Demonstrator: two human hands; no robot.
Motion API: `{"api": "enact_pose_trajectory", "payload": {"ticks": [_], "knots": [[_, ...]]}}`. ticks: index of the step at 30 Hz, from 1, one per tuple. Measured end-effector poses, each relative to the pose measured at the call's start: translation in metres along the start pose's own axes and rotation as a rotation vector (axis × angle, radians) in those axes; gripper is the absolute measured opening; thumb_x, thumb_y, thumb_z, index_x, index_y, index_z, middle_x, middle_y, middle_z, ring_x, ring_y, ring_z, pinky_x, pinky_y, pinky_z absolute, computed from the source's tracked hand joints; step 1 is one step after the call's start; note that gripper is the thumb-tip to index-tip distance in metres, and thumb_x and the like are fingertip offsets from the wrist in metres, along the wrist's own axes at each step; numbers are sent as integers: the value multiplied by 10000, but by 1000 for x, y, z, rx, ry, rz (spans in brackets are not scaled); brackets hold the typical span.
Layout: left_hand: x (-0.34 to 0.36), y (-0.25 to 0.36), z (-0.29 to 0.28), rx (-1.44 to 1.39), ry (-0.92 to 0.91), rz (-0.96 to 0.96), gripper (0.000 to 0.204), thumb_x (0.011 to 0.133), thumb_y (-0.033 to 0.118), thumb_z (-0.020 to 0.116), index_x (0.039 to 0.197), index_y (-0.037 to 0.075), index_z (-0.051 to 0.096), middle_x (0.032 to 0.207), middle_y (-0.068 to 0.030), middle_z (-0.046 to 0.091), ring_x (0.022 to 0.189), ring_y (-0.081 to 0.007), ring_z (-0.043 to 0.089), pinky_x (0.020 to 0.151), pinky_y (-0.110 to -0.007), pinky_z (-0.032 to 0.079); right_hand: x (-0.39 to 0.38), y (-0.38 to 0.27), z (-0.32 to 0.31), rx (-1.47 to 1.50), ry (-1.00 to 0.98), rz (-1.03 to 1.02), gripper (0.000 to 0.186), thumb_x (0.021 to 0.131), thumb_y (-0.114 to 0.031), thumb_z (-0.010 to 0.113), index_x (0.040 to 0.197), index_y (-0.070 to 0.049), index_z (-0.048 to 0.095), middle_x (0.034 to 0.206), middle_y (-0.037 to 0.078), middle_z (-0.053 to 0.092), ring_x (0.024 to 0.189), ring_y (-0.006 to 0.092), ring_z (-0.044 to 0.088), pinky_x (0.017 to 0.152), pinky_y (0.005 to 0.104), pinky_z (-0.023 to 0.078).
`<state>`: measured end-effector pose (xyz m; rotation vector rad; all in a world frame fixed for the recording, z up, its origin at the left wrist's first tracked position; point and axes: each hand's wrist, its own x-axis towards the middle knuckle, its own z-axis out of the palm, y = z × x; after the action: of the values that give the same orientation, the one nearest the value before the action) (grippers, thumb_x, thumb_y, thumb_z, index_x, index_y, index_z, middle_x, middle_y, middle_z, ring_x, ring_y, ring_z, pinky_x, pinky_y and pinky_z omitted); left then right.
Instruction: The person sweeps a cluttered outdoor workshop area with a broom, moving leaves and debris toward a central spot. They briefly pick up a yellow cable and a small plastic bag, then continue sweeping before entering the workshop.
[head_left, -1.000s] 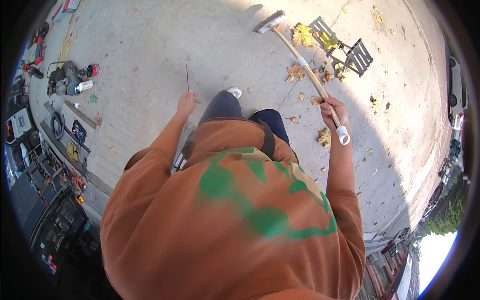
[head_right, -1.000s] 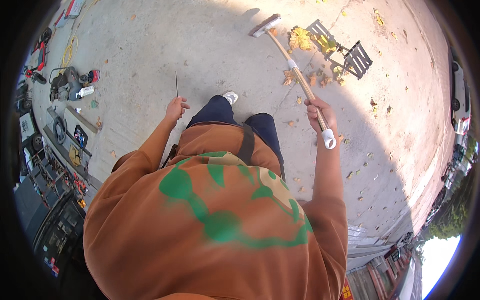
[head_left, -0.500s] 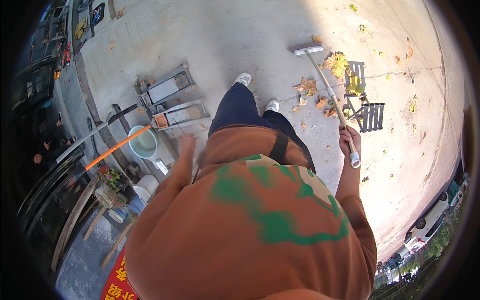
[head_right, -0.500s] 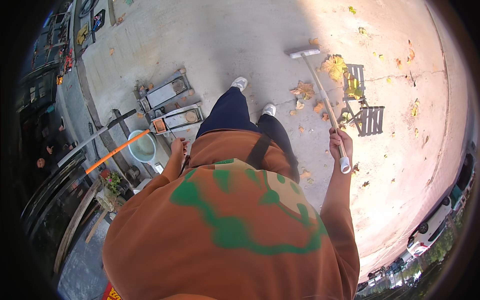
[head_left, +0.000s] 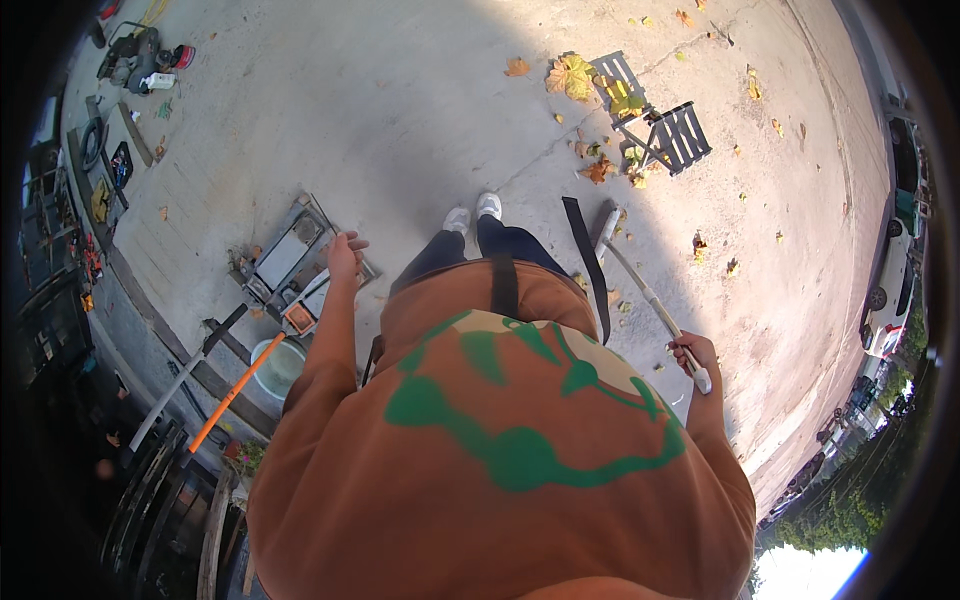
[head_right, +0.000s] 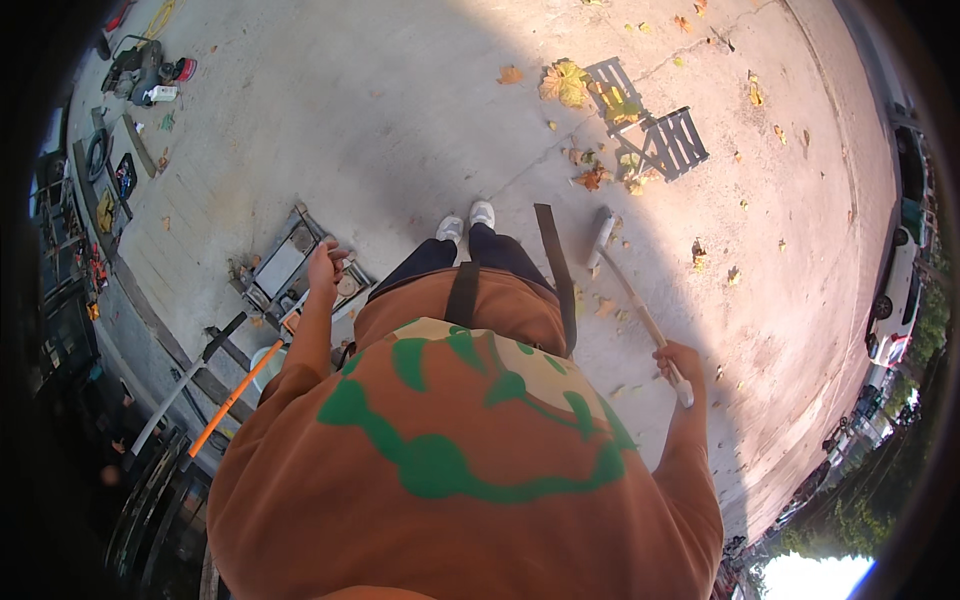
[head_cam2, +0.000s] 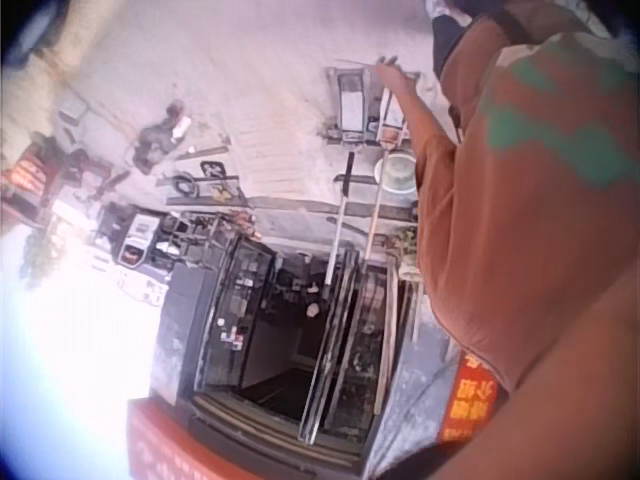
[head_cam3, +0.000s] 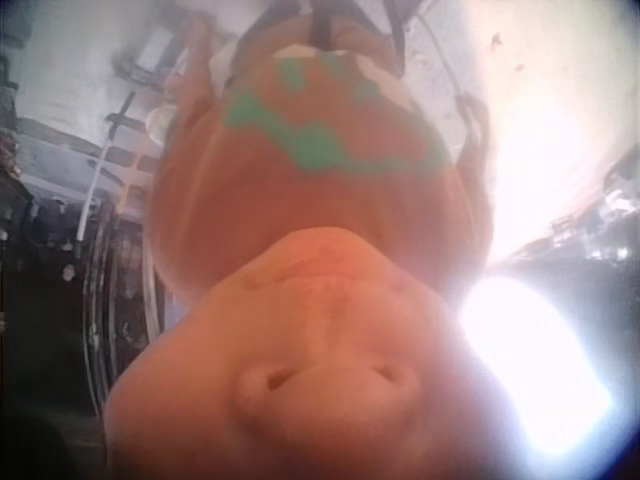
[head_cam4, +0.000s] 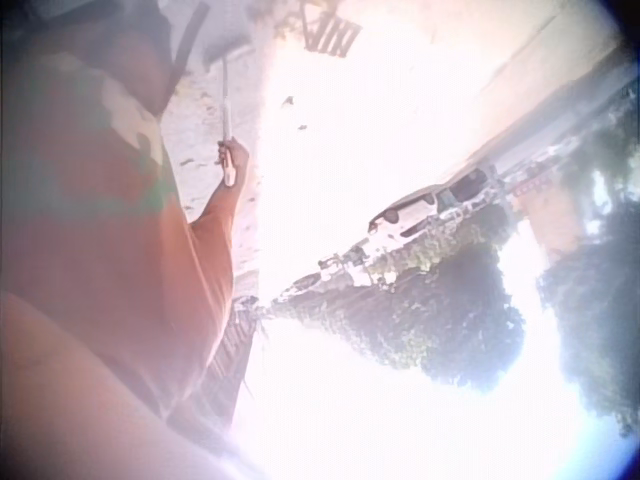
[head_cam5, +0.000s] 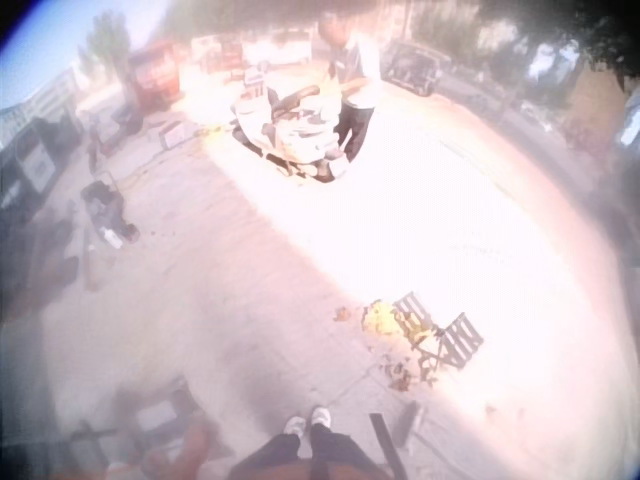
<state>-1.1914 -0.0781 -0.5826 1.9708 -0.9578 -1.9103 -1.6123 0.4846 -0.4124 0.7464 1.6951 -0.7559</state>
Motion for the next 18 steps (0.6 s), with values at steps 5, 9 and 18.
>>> {"api": "enact_pose_trajectory", "payload": {"ticks": [5,9,18], "knots": [[-12,-27,-11,76,-65,-9,339,924,306,367,1047,31,520,797,-132,632,470,-77,407,357,-230,280,51,43,9,-445,336,-136,77,664,-22,600,632,47,589,544,121,565,430,202,555,401,325,433],[-17,-61,-24,146,-43,-126,328,871,270,380,1038,39,542,816,-165,643,481,-112,433,367,-242,285,14,56,16,-423,416,-232,98,641,-2,580,695,70,618,526,121,550,411,213,544,399,333,437],[-9,-43,11,285,-141,22,292,908,306,462,845,34,547,662,-92,596,428,-109,393,409,-253,330,-97,-9,99,22,135,-360,412,714,17,607,1120,65,557,687,89,596,487,113,536,380,235,404]]}}
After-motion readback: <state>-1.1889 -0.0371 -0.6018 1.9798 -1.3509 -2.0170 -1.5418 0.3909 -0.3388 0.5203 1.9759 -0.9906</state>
